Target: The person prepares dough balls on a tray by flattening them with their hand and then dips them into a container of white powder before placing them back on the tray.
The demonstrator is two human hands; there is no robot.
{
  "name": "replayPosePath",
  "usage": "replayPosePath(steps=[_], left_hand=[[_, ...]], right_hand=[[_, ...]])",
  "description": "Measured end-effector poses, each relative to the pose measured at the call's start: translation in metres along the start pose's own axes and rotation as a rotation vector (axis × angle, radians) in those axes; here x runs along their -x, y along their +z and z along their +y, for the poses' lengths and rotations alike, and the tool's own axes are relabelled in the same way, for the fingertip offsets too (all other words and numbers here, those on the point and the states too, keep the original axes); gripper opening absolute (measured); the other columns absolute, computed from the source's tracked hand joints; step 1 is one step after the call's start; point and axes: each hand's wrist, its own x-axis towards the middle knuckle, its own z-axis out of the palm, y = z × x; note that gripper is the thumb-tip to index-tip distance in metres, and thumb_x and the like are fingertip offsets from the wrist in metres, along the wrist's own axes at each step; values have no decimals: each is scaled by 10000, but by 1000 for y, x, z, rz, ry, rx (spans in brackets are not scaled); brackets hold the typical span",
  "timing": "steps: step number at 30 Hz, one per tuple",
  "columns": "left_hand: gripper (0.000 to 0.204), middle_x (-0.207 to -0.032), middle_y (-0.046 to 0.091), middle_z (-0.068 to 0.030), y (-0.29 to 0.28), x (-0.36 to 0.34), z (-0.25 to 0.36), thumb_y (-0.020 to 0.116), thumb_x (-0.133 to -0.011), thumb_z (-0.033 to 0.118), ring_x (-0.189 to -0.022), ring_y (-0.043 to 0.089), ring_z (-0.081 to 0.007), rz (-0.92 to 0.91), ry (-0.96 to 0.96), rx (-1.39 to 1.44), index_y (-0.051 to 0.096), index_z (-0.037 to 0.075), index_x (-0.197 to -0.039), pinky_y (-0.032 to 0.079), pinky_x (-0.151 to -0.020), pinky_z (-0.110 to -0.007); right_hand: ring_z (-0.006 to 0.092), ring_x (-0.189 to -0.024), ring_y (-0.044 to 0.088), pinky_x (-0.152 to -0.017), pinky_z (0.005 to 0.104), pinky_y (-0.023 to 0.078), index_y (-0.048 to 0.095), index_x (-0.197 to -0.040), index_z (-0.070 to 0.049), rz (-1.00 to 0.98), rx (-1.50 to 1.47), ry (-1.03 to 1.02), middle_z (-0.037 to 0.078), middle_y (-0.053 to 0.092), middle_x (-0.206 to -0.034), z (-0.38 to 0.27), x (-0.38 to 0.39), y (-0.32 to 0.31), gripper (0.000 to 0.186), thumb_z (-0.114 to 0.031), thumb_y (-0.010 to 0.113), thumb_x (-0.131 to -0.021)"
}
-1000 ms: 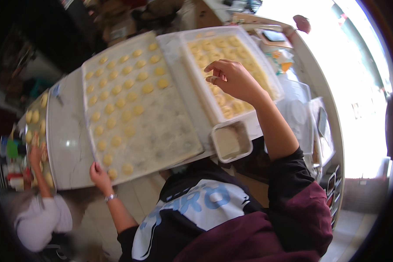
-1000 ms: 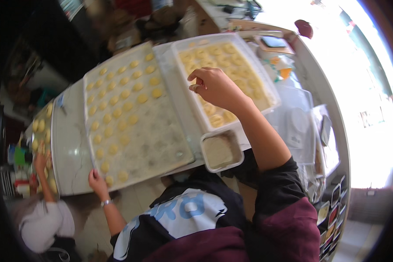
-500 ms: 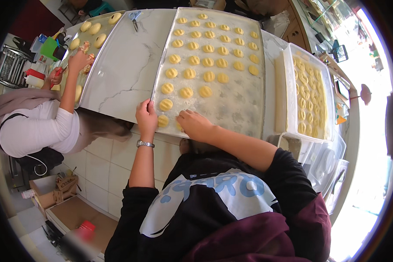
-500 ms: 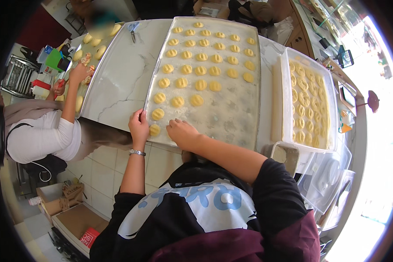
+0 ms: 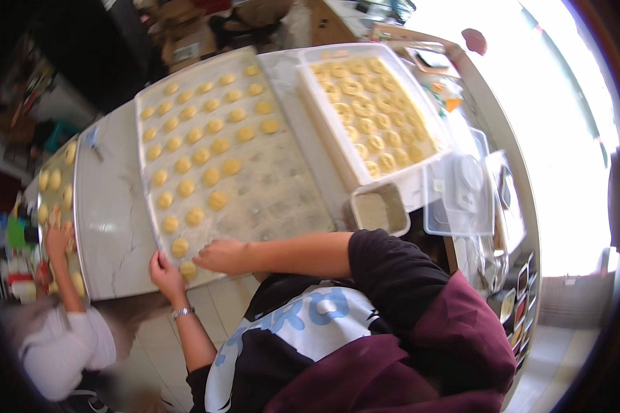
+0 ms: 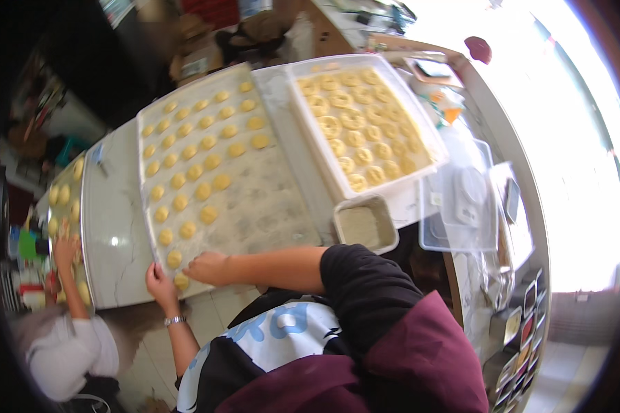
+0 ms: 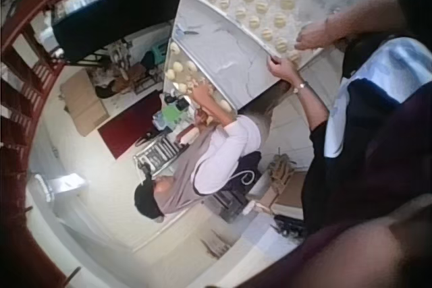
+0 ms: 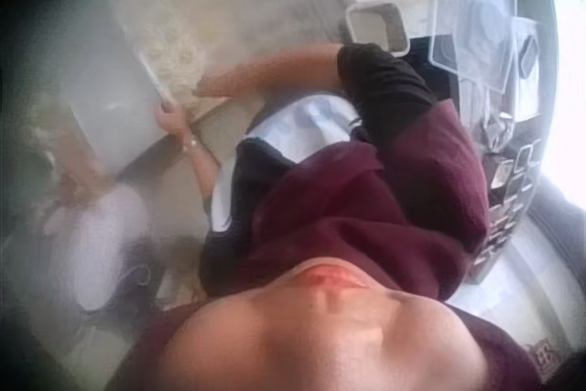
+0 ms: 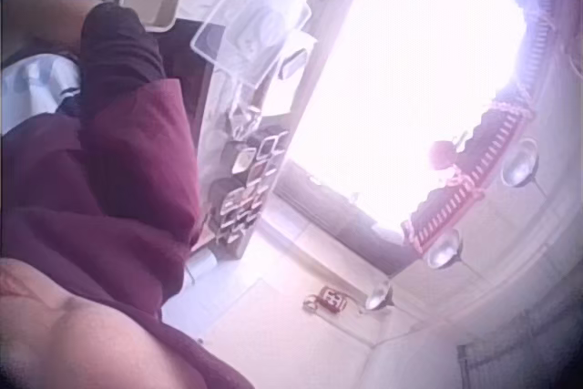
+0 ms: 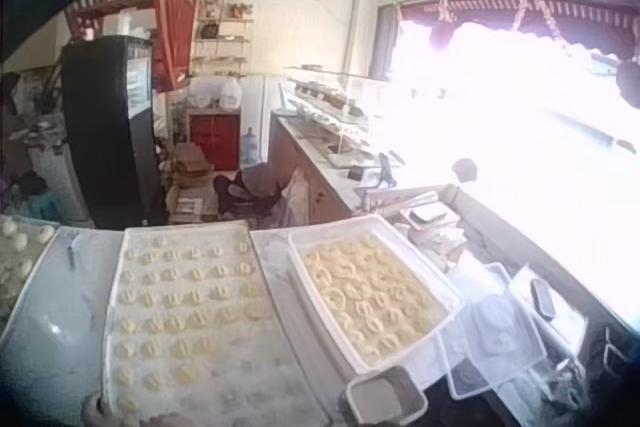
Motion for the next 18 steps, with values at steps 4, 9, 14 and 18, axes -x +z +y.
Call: replayPosePath(steps=[4,9,14,18], left_hand=[[248,-948,598,-193,-4,1,4,535,-881,150,-834,579,-287,-20,-11,-19,574,-55,-1015,463,-760,-350],[266,-967,613,-185,-5,1,13,531,-886,166,-861,589,-273,-30,-59,-95,574,-58,-1023,457,-771,-341],[235,-975,597,-192,-6,-1,9,513,-894,136,-860,567,-299,-17,-39,-110,570,-49,-1026,447,-763,-357],[247,-993,595,-200,-2,-4,5,510,-896,143,-881,567,-309,-21,-41,-160,564,-50,-1039,446,-781,-359]], right_hand=[[310,-914,566,-765,384,462,552,-972,-7,182,-423,125,151,576,-921,6,49,-49,281,-102,628,-719],[192,-836,601,-740,304,491,614,-944,-47,419,-480,433,83,600,-928,42,206,-180,246,-147,683,-729],[172,-760,585,-713,299,467,608,-915,-14,559,-145,1001,74,623,-801,103,370,-234,265,-130,704,-696],[232,-798,594,-699,328,467,631,-942,-43,186,-101,1139,110,639,-866,140,432,-227,259,-108,600,-694]])
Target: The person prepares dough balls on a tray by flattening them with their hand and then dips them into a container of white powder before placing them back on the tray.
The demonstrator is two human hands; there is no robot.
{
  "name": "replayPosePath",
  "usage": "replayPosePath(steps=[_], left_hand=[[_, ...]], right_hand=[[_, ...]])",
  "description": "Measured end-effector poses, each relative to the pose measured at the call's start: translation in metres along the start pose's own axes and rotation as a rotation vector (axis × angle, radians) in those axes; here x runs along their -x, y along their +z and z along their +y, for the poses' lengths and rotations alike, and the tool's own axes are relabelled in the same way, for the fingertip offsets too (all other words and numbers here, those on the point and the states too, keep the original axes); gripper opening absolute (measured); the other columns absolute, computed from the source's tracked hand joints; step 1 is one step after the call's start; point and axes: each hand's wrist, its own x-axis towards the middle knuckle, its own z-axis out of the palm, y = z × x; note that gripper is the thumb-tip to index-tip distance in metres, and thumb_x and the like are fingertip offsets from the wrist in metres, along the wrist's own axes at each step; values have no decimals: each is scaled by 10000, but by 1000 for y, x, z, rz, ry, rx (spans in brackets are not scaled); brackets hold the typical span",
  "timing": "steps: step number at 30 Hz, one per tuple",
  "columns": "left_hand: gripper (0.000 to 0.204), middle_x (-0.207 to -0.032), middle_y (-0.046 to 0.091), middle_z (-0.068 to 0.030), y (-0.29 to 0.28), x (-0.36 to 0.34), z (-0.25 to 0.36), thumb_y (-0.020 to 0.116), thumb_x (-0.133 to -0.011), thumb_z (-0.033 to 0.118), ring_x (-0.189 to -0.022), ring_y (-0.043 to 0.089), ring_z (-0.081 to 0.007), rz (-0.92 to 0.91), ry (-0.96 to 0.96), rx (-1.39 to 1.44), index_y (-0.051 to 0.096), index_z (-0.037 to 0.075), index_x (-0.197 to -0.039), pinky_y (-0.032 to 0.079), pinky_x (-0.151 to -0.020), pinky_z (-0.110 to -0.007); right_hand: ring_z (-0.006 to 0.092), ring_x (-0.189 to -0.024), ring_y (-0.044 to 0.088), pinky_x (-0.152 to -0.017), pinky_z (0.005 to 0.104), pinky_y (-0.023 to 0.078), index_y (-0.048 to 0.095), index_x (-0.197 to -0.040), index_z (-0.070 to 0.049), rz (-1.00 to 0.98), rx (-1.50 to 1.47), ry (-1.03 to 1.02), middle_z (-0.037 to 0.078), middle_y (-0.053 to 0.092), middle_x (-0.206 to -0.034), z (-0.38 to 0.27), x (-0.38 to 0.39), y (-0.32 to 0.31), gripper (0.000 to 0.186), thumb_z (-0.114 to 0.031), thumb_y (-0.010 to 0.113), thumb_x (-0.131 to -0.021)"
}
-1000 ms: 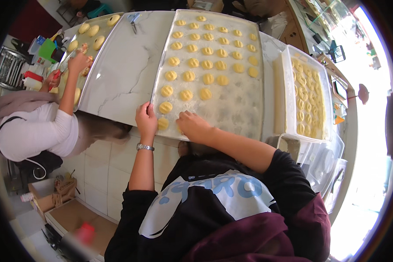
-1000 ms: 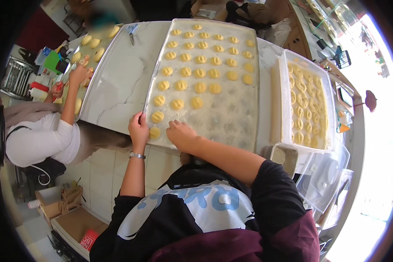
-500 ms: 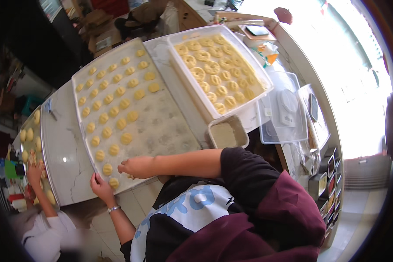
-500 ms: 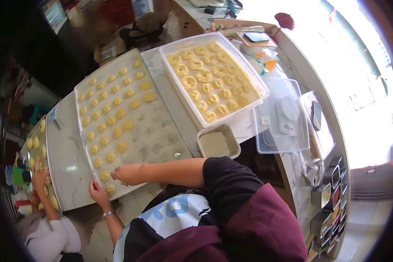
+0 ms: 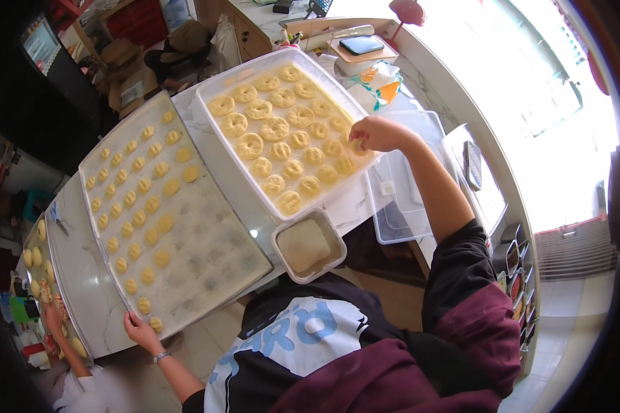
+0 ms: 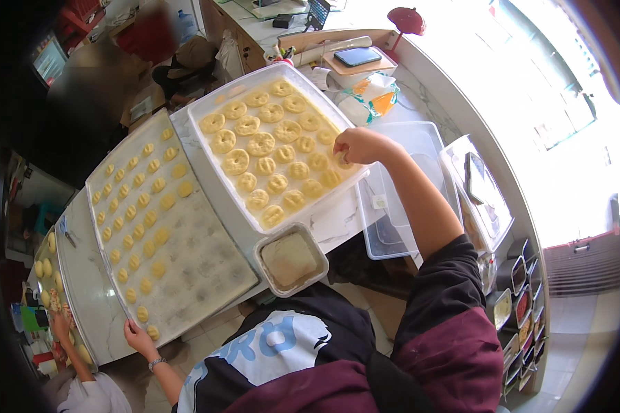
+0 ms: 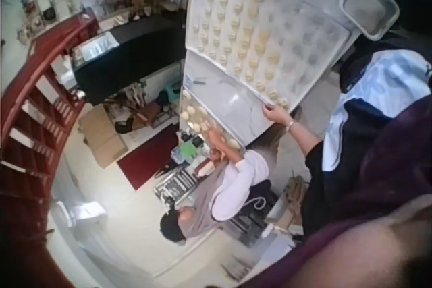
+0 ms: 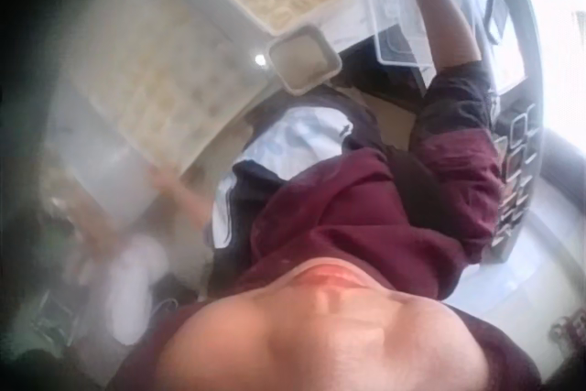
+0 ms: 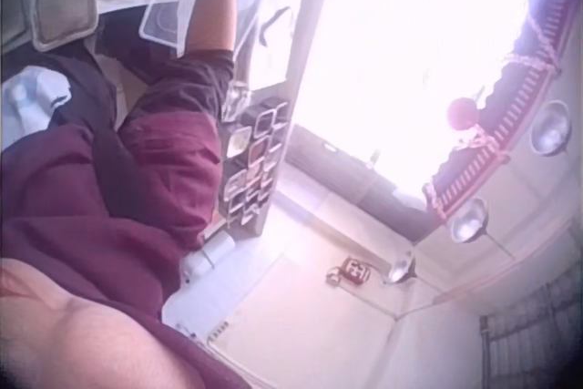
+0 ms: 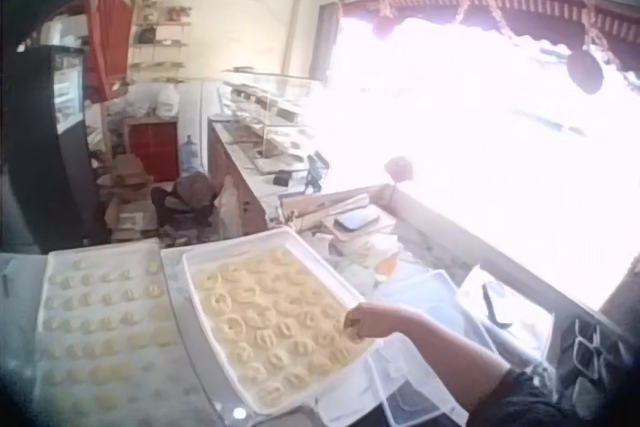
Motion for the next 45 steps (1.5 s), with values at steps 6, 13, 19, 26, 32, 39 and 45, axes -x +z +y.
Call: replayPosePath(steps=[6,13,19,26,32,39,45], left_hand=[[257,-1001,596,-202,-2,-1,-7,510,-899,156,-897,566,-313,-1,14,-31,562,-51,-1042,439,-803,-359],[258,-994,600,-194,-2,-3,-15,508,-903,165,-884,565,-307,12,32,-76,560,-48,-1039,439,-797,-349],[260,-965,616,-172,-1,-4,-18,509,-905,173,-856,576,-253,5,36,-80,565,-43,-1037,442,-784,-324],[264,-976,611,-175,-2,-5,-22,503,-908,176,-859,569,-268,-6,18,-57,561,-44,-1043,437,-788,-331],[266,-994,607,-182,-2,-5,-23,498,-908,167,-880,568,-280,-5,16,-76,557,-47,-1056,433,-804,-334],[260,-998,603,-182,-1,-3,-28,498,-907,159,-890,569,-275,-3,18,-58,554,-46,-1057,433,-807,-329],[258,-983,607,-178,-1,-1,-20,503,-906,162,-874,569,-264,8,-5,-52,555,-45,-1052,435,-797,-322]], right_hand=[[255,-845,576,-729,336,459,636,-980,-72,-277,204,114,112,624,-886,-3,-16,6,303,-107,470,-729],[257,-937,556,-787,337,453,618,-985,-57,-337,178,20,114,604,-979,-2,-16,5,329,-39,466,-694],[286,-949,557,-819,356,444,593,-1014,-12,-110,133,-137,144,604,-959,18,-9,4,370,62,460,-677],[276,-912,573,-778,340,462,617,-949,4,-28,123,-230,158,597,-945,18,-11,-2,320,86,442,-694],[288,-912,573,-783,340,461,635,-957,-33,-85,118,-258,141,573,-965,13,-9,12,322,69,448,-715],[292,-957,560,-821,346,453,629,-950,-24,-82,128,-196,140,589,-957,11,-8,13,308,69,479,-697],[295,-932,564,-816,351,443,611,-970,4,-113,109,-240,155,591,-959,20,-10,11,283,49,476,-726]])
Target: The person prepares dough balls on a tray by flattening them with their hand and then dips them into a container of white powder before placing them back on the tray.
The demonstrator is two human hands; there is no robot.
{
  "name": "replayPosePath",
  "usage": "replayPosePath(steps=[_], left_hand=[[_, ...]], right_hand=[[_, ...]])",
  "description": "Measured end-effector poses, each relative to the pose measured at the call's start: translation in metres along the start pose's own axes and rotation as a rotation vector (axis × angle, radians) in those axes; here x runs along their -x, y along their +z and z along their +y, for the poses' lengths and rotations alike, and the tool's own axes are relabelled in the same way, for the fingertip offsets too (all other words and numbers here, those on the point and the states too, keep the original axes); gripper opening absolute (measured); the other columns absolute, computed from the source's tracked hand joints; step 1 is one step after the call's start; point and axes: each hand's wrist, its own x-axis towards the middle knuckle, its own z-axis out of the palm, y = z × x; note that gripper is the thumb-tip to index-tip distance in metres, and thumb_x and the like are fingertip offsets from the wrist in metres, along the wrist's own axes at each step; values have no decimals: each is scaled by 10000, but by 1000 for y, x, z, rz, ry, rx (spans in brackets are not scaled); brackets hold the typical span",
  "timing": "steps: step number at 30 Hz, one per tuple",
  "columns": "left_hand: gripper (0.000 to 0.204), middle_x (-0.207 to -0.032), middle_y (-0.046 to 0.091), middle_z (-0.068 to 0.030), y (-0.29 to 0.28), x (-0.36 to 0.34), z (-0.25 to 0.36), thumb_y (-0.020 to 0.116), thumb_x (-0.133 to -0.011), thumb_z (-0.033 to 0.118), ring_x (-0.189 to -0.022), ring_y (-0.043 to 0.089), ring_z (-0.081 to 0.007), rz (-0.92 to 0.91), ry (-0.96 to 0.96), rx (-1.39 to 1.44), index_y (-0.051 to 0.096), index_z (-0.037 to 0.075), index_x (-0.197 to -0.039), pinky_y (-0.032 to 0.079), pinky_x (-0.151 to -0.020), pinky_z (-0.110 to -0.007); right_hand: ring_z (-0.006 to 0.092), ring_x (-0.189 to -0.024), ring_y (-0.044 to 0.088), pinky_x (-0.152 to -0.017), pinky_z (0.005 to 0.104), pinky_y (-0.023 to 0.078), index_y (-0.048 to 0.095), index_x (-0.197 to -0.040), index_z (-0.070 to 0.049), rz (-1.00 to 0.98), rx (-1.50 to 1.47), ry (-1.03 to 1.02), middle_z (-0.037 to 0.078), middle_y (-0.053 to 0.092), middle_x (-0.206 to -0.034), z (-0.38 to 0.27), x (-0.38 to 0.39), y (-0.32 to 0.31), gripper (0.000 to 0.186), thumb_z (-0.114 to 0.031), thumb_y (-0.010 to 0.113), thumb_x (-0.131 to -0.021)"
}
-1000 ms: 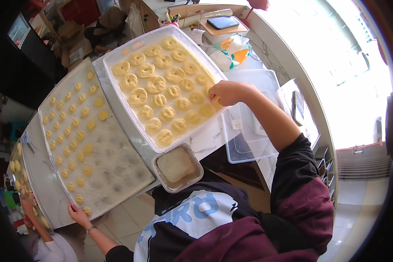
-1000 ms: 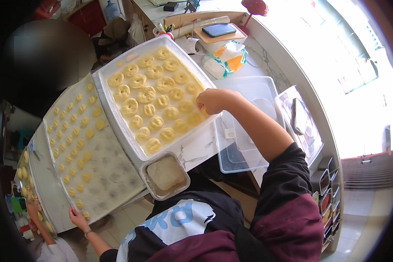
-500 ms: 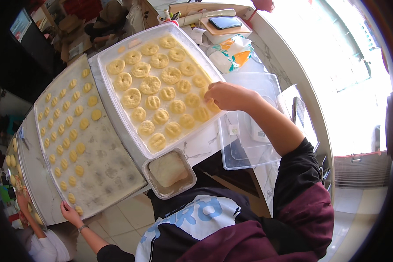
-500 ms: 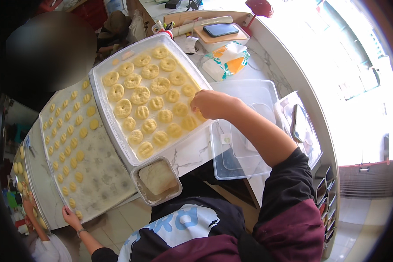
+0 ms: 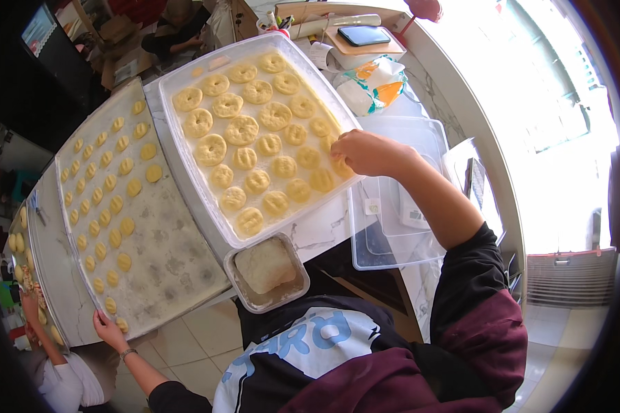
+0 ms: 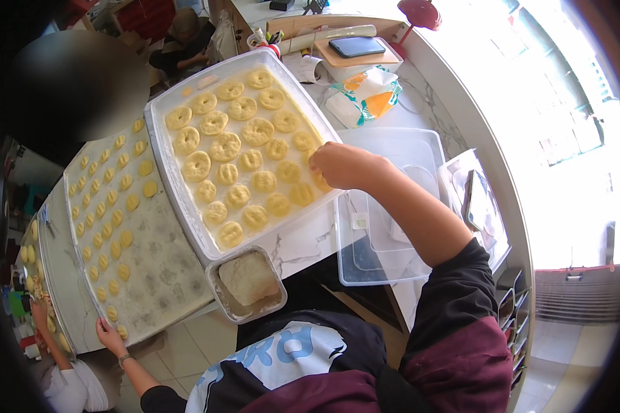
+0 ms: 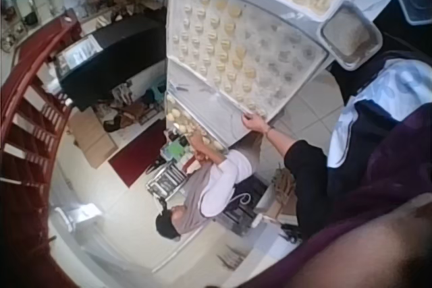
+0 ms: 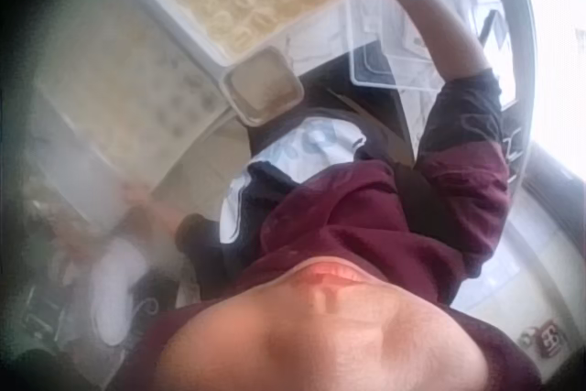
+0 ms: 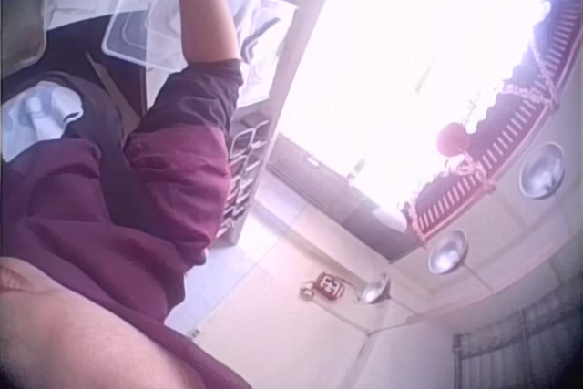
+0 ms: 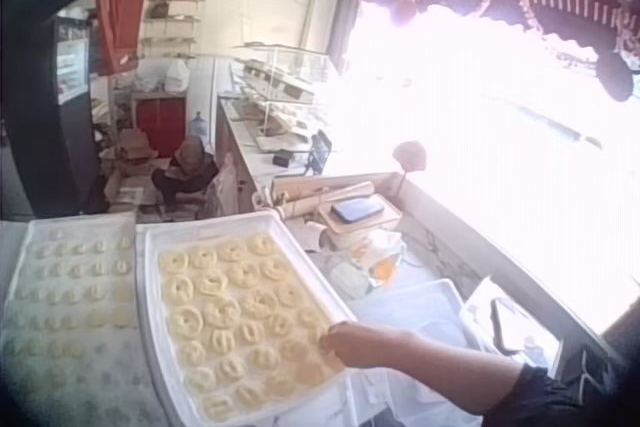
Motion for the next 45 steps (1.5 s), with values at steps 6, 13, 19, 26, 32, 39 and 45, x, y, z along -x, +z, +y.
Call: replayPosePath(steps=[6,13,19,26,32,39,45], left_hand=[[261,-988,608,-174,-1,1,3,504,-907,168,-873,572,-264,-1,7,-43,556,-42,-1053,435,-803,-319],[255,-990,607,-177,-3,2,5,500,-908,163,-880,570,-268,0,-3,-50,557,-40,-1052,433,-807,-324],[256,-991,608,-176,-2,2,6,504,-906,166,-885,570,-272,4,10,-65,558,-37,-1053,431,-807,-329],[257,-988,608,-178,-3,3,5,509,-904,172,-878,568,-275,17,5,-72,560,-35,-1047,430,-803,-329],[265,-984,607,-181,-2,3,7,506,-906,178,-874,569,-279,7,10,-67,558,-43,-1043,430,-802,-329],[271,-987,606,-182,-3,3,4,507,-905,176,-878,571,-274,10,-3,-63,555,-46,-1051,432,-797,-328],[261,-990,604,-185,-1,3,7,504,-904,164,-889,573,-276,-4,-17,-37,555,-44,-1053,433,-809,-327]], right_hand=[[294,-925,565,-808,350,449,606,-950,10,-10,-45,8,153,594,-934,2,2,1,277,65,468,-716],[244,-941,544,-794,361,430,624,-886,-33,371,92,-114,79,598,-891,-4,-7,-13,210,35,547,-703],[138,-969,489,-844,310,327,634,-887,-124,372,383,-180,-24,595,-872,9,-14,-3,227,-16,580,-695],[142,-981,496,-882,343,286,644,-925,-117,309,364,-152,-27,610,-881,6,-15,0,282,27,555,-699],[136,-972,506,-886,343,273,640,-864,-119,324,330,-181,-30,624,-833,11,-14,4,275,45,541,-666],[140,-992,496,-898,356,271,637,-889,-119,432,358,-172,-18,612,-870,12,-18,4,283,40,552,-671],[149,-997,492,-912,382,275,632,-909,-124,373,365,-137,-16,603,-887,16,-22,7,281,32,546,-691]])
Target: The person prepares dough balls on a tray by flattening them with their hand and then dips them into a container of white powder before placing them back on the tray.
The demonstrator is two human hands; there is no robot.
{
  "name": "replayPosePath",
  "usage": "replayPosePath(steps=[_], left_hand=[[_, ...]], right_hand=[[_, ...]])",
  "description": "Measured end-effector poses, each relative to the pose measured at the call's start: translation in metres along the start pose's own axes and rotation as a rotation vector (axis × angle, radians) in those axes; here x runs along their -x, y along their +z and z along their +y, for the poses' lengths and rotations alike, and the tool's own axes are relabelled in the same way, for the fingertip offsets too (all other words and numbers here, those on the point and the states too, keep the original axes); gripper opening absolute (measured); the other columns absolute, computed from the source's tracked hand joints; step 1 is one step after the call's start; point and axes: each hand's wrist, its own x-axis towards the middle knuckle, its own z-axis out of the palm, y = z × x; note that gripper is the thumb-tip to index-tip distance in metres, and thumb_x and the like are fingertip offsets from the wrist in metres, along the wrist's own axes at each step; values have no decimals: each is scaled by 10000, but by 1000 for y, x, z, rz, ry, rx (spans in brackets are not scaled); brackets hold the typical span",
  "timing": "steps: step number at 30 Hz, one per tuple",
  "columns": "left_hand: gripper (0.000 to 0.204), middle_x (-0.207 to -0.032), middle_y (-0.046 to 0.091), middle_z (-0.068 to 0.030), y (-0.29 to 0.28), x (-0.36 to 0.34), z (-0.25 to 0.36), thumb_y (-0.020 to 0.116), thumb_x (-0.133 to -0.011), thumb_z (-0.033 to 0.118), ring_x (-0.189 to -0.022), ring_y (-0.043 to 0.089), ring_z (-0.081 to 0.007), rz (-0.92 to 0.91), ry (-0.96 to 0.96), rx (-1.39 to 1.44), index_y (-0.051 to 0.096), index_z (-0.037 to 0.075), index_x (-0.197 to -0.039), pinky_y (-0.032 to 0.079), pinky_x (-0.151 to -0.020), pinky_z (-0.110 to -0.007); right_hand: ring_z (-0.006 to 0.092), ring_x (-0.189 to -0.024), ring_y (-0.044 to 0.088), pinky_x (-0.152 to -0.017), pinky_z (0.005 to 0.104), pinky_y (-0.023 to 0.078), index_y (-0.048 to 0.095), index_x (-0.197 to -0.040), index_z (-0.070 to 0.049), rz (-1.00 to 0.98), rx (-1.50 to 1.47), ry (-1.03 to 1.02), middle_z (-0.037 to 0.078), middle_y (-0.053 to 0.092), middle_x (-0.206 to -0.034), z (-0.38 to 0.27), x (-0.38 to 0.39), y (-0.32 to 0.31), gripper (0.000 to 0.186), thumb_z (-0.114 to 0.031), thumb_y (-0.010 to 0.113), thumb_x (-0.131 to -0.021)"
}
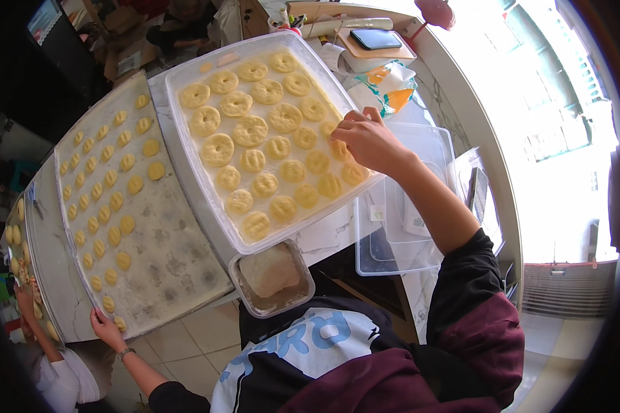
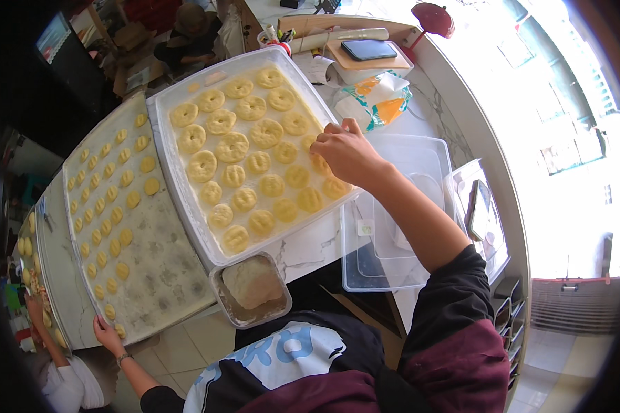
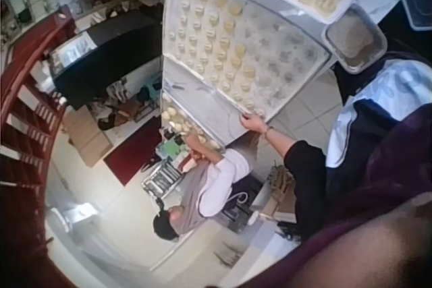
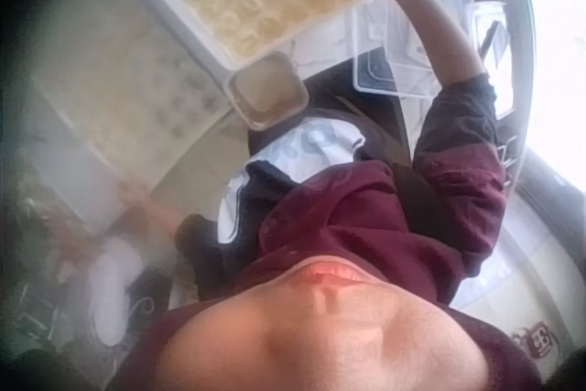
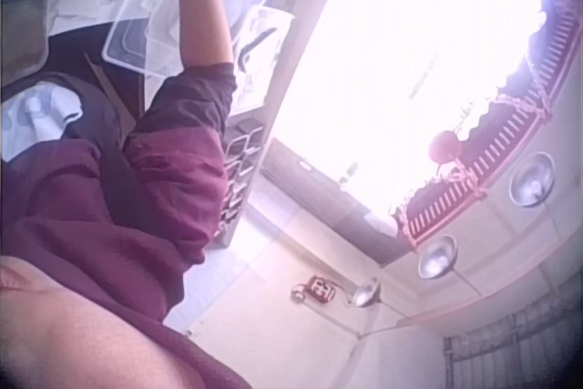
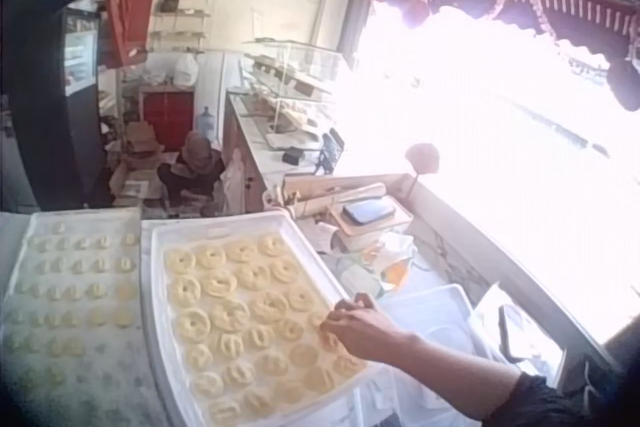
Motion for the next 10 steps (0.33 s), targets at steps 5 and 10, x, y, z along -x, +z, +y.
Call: replayPosePath(steps=[5,10], left_hand=[[263,-982,609,-178,0,2,4,503,-906,166,-882,575,-269,-1,9,2,553,-45,-1053,435,-804,-327],[262,-995,606,-180,-22,18,-26,502,-905,167,-890,574,-281,28,-28,-58,556,-38,-1058,434,-811,-332]], right_hand=[[151,-993,495,-912,384,278,629,-915,-127,19,12,-3,-17,601,-918,4,1,3,280,28,543,-698],[138,-1042,487,-930,431,266,624,-932,-132,15,-22,15,-2,600,-943,-2,-10,-2,285,13,557,-695]])
